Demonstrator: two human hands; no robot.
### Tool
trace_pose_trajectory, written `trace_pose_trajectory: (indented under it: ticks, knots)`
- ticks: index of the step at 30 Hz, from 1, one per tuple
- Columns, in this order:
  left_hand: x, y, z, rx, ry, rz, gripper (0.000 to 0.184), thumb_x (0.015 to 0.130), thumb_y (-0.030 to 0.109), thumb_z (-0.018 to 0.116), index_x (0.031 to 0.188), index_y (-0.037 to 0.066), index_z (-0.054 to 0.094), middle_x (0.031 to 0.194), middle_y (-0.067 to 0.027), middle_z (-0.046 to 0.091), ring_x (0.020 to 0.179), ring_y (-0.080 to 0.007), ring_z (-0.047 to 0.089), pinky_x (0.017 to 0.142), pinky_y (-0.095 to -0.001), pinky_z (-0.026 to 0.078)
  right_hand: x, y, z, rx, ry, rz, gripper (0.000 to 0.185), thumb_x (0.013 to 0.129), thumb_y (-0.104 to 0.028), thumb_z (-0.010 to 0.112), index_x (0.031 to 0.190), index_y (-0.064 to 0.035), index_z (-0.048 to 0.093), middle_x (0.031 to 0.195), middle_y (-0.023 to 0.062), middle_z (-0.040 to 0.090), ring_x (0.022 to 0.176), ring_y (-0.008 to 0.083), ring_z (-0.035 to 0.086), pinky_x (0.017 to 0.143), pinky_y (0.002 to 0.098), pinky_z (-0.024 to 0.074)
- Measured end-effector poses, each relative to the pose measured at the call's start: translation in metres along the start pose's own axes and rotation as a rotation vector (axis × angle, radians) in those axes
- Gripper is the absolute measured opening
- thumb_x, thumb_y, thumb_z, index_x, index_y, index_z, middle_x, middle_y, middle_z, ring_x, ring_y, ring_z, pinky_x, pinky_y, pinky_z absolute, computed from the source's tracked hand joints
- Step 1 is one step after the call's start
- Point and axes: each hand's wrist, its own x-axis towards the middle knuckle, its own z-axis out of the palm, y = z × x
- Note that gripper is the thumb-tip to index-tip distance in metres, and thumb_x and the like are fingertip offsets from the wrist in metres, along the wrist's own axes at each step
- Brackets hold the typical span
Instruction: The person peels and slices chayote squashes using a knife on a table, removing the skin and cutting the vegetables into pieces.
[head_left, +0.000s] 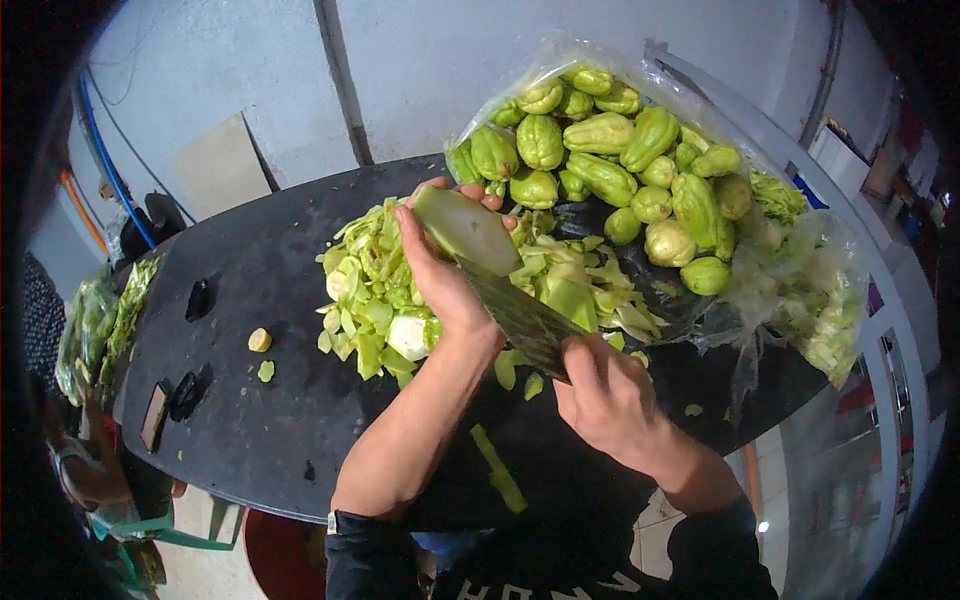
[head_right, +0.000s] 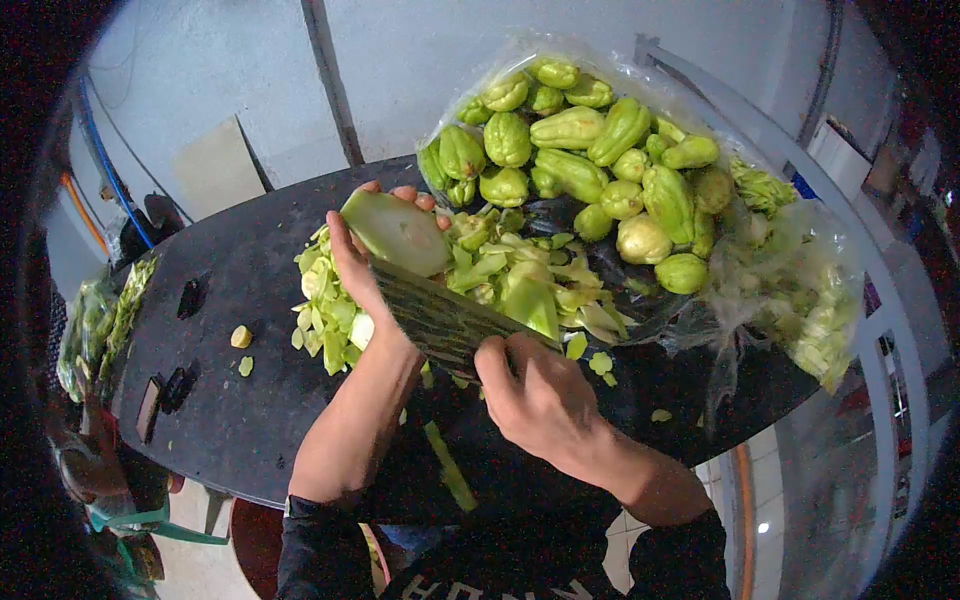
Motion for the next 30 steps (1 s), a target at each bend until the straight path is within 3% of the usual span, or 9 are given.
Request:
trace_pose_trajectory:
  ticks: [10,12,18,21,30]
  knots:
    - [-0.008,-0.005,0.010,-0.076,-0.099,-0.010,0.056,0.101,0.058,0.039,0.113,0.005,0.052,0.095,-0.0088,0.056,0.089,-0.0227,0.055,0.079,-0.0367,0.049,0.000,-0.002,0.004,0.001,-0.006,0.018,0.024,0.081,-0.006,0.063,0.100,0.0024,0.052,0.074,0.0122,0.050,0.058,0.0260,0.057,0.048,0.0354,0.0492]
    - [-0.011,-0.008,0.010,-0.043,-0.119,0.026,0.054,0.099,0.057,0.042,0.110,0.006,0.054,0.096,-0.0104,0.058,0.092,-0.0270,0.055,0.081,-0.0405,0.048,0.001,-0.004,0.003,-0.030,0.012,0.040,0.022,0.081,-0.005,0.063,0.098,0.0015,0.052,0.074,0.0119,0.049,0.058,0.0263,0.057,0.048,0.0347,0.0490]
    - [-0.027,-0.021,0.017,0.091,-0.091,0.026,0.059,0.098,0.063,0.039,0.112,0.007,0.053,0.099,-0.0097,0.058,0.094,-0.0247,0.056,0.083,-0.0368,0.048,0.002,-0.002,0.003,-0.016,-0.036,0.129,0.024,0.080,-0.004,0.064,0.097,0.0001,0.048,0.075,0.0122,0.049,0.061,0.0270,0.058,0.049,0.0353,0.0509]
    - [-0.026,-0.026,0.015,0.112,-0.108,0.059,0.061,0.102,0.058,0.034,0.115,0.001,0.053,0.098,-0.0108,0.060,0.090,-0.0217,0.058,0.079,-0.0351,0.050,0.003,-0.002,0.003,0.000,-0.038,0.145,0.025,0.080,-0.004,0.065,0.098,-0.0004,0.047,0.076,0.0123,0.049,0.062,0.0271,0.058,0.050,0.0360,0.0513]
    - [-0.033,-0.032,0.020,0.211,-0.070,0.065,0.059,0.102,0.054,0.038,0.117,-0.001,0.053,0.099,-0.0135,0.062,0.089,-0.0223,0.061,0.076,-0.0347,0.052,0.005,0.001,0.008,0.009,0.002,0.170,0.027,0.080,-0.006,0.067,0.094,-0.0033,0.044,0.078,0.0127,0.051,0.065,0.0284,0.060,0.052,0.0364,0.0517]
